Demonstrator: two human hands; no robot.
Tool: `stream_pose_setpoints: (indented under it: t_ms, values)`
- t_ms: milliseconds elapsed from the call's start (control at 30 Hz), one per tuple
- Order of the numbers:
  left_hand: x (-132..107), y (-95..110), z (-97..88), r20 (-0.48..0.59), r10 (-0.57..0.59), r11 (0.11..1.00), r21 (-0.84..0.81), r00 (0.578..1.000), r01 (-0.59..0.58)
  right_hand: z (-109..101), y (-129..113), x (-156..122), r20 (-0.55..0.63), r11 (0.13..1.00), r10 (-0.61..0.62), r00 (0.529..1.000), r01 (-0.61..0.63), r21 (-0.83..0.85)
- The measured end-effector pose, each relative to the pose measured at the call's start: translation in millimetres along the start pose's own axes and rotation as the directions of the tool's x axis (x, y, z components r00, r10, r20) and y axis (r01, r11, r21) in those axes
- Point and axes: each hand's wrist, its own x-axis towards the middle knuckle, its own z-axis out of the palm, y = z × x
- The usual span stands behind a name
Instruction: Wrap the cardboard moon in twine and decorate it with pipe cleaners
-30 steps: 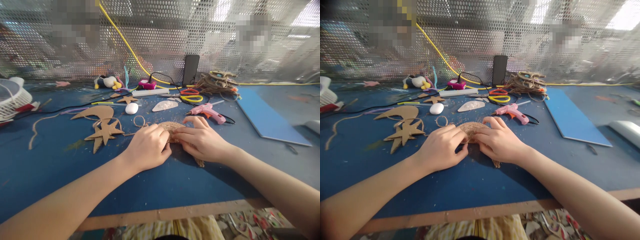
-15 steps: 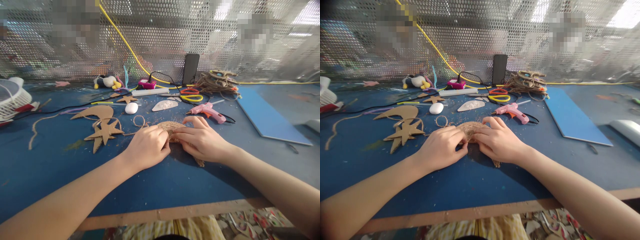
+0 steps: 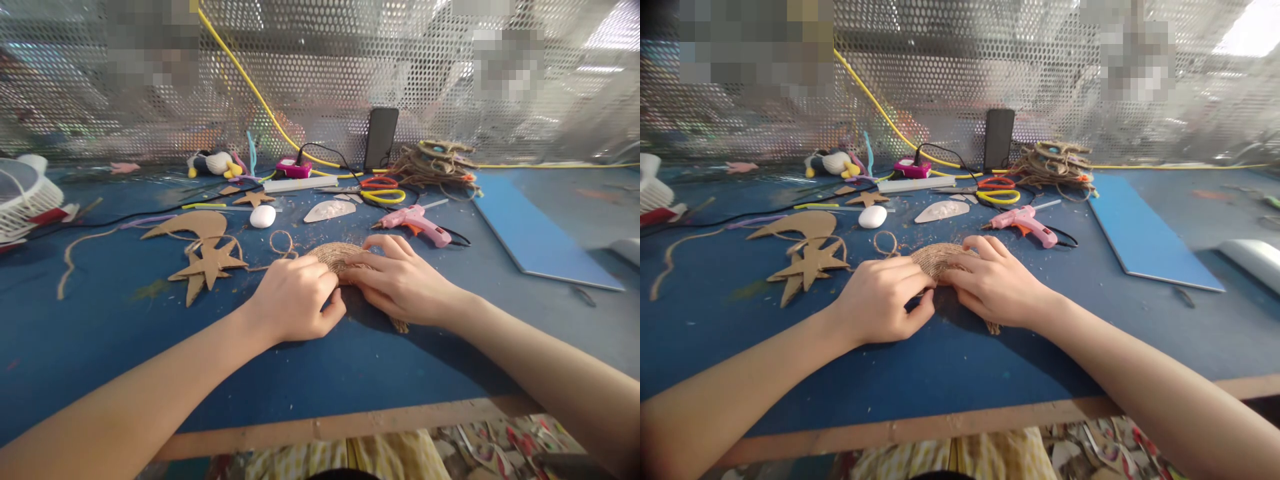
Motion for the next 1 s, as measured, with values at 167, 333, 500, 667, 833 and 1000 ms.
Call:
stream_pose_setpoints:
  t_ms: [167,333,500,667,833,1000]
  values:
    - [-0.7,-0.8,-0.4,-0.030,0.053,0.998,0.039,0.998,-0.052,0.3,-0.6,0.0,-0.021,1.000,0.009,1.000,-0.008,0.029]
    - [-0.5,-0.5,-1.3,-0.065,0.140,0.987,0.092,0.988,-0.133,0.0,-1.0,0.4,0.001,0.999,0.019,1.000,-0.019,0.026]
    - [-1.1,-0.4,-1.0,-0.083,0.169,0.981,0.115,0.982,-0.159,-0.3,-1.6,1.1,0.007,0.999,0.031,0.999,-0.031,0.035]
    - [-1.8,-1.8,1.5,-0.104,0.084,0.993,0.095,0.991,-0.074,-0.6,-2.2,1.0,-0.010,0.998,0.031,0.999,-0.030,0.062]
    - [0.9,-3.5,4.3,-0.113,-0.133,0.989,0.052,0.985,0.140,2.8,0.4,0.1,-0.054,0.998,0.037,0.998,-0.034,0.057]
    - [1.5,-6.6,4.0,-0.071,-0.268,0.954,0.119,0.961,0.274,7.0,6.2,0.7,-0.230,0.997,0.068,0.971,-0.059,0.047]
